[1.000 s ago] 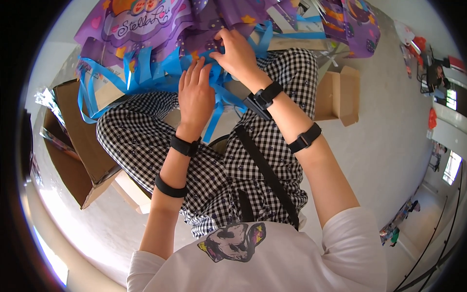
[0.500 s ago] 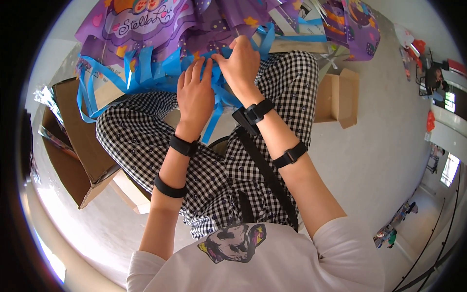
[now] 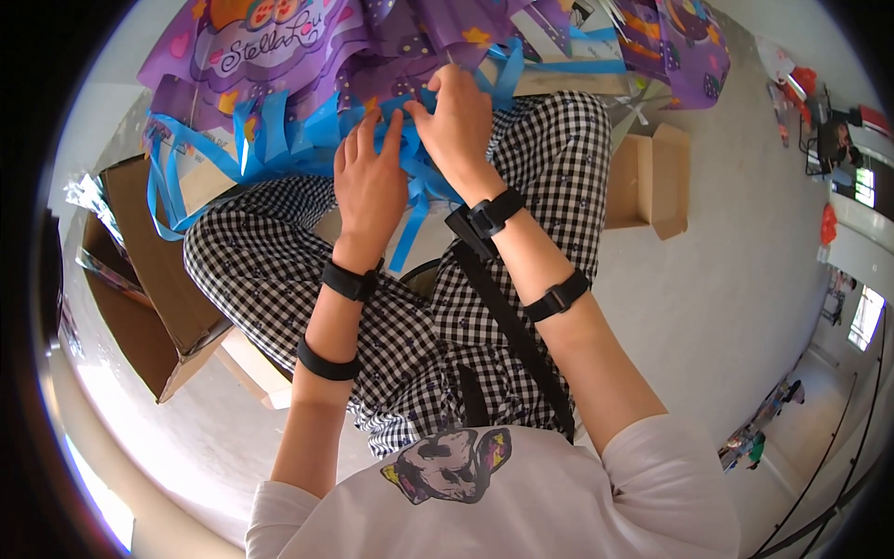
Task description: The person attaches blue ribbons to the edges of purple plastic sheets using tape from a dispenser. They then fold the plastic sheets and set them aside on the table.
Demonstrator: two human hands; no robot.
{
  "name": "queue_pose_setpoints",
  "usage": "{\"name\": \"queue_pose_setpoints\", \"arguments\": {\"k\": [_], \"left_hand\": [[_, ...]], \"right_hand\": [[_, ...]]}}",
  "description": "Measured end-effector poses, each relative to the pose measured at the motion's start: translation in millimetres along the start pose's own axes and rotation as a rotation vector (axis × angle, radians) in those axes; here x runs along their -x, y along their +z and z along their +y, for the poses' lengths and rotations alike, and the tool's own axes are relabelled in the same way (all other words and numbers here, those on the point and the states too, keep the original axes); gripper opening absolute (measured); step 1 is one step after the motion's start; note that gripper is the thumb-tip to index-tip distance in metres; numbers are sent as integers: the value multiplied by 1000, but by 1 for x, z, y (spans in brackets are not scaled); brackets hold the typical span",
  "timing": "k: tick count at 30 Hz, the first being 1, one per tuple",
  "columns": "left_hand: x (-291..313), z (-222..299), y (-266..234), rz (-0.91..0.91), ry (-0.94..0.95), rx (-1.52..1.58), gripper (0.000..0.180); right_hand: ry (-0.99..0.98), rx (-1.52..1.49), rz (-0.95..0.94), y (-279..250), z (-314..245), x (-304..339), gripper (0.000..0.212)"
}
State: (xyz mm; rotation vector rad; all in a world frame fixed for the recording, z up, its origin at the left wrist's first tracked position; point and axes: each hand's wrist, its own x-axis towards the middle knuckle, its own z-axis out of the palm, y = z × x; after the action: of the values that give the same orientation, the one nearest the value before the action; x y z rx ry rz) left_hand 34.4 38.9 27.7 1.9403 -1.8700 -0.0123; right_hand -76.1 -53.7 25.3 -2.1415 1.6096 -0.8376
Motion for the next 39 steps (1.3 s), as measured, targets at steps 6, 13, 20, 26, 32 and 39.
{"name": "queue_pose_setpoints", "arguments": {"k": [6,13,20,26,32,39], "left_hand": [[-2,0,0,-9,2,7,49],[-3,-2,-4,-17,-16,14,49],[-5,0,-7,-16,-4,0,49],[-5,0,-6,-13,14,-16,50],[-4,-1,-5,-34,16,-19,52],[-8,1,0,-10,12,-51,48]], "right_hand": [[-353,-97,-8,-5,11,11,23],[-379,-78,-73,-9,9,19,30],[-381,9,-26,-9,5,24,29],[-350,19,-21,-7,4,28,28],[-341,20,-31,-7,5,30,31],[-322,13,-56,-10,4,25,33]]}}
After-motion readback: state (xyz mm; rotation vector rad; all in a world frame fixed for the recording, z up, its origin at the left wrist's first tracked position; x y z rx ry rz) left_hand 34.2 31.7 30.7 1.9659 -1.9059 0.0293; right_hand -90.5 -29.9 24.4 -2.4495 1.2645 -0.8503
